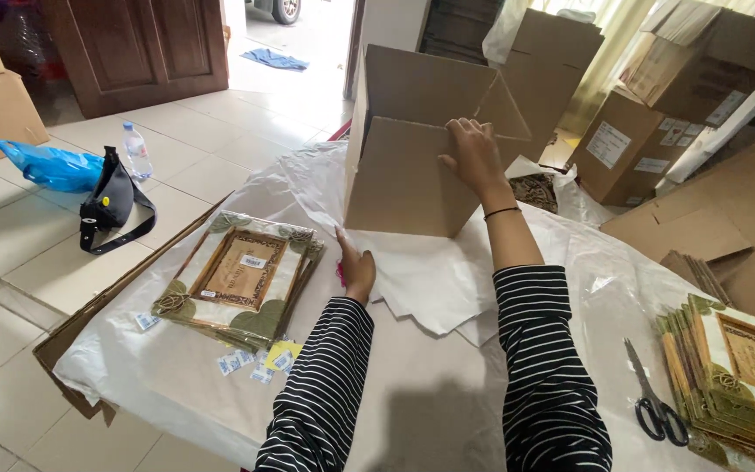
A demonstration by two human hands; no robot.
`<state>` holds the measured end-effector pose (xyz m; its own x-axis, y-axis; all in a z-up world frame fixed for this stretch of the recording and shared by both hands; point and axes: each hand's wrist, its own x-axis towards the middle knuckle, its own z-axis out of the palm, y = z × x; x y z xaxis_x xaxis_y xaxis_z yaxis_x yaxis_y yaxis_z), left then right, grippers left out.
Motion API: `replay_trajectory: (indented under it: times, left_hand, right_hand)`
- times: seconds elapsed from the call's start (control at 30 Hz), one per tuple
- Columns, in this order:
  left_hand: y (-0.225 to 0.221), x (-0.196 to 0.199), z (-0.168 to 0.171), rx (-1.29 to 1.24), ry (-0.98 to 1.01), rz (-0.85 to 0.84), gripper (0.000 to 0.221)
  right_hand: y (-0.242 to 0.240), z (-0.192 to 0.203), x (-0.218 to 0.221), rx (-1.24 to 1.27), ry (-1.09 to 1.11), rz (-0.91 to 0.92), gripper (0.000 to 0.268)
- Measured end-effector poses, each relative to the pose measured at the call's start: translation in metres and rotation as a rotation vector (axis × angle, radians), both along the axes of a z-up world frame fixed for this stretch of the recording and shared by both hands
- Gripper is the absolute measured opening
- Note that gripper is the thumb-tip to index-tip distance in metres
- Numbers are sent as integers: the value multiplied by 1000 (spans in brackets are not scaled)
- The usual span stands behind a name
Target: Wrapping a picture frame in protective white paper and securing it with tape
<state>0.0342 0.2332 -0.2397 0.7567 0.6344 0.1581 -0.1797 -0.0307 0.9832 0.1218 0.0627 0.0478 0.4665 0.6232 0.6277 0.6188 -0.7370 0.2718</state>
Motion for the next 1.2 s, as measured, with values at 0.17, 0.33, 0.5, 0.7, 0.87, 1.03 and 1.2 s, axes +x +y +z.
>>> replay_trajectory:
  times: [0.17,0.33,0.5,0.7,0.87,1.03,1.2]
  left_hand:
    - [1,0,-5,-15,91,-11,91]
    - [2,-1,1,-23,122,-4,91]
    - [2,8,-14,-22,223,61,84]
    - [0,-9,1,-52,236,89,79]
    - [10,31,-38,-47,173,169,71]
    - [14,34,-46,24,153,256,74]
    - [17,28,-38,35,128,218,75]
  right_hand:
    - [10,-19,4,107,14,7,76]
    - [27,-31,-78,-53,66,-105,70]
    - [14,-115,-140,-126,606,39,82]
    - [-20,-179,-187,-298,766,-99,83]
    - [-46,-162,-200,-157,862,-151,60]
    - [-69,-136,-208,58,884,77,28]
    - [-85,-145,-187,83,652,10,25]
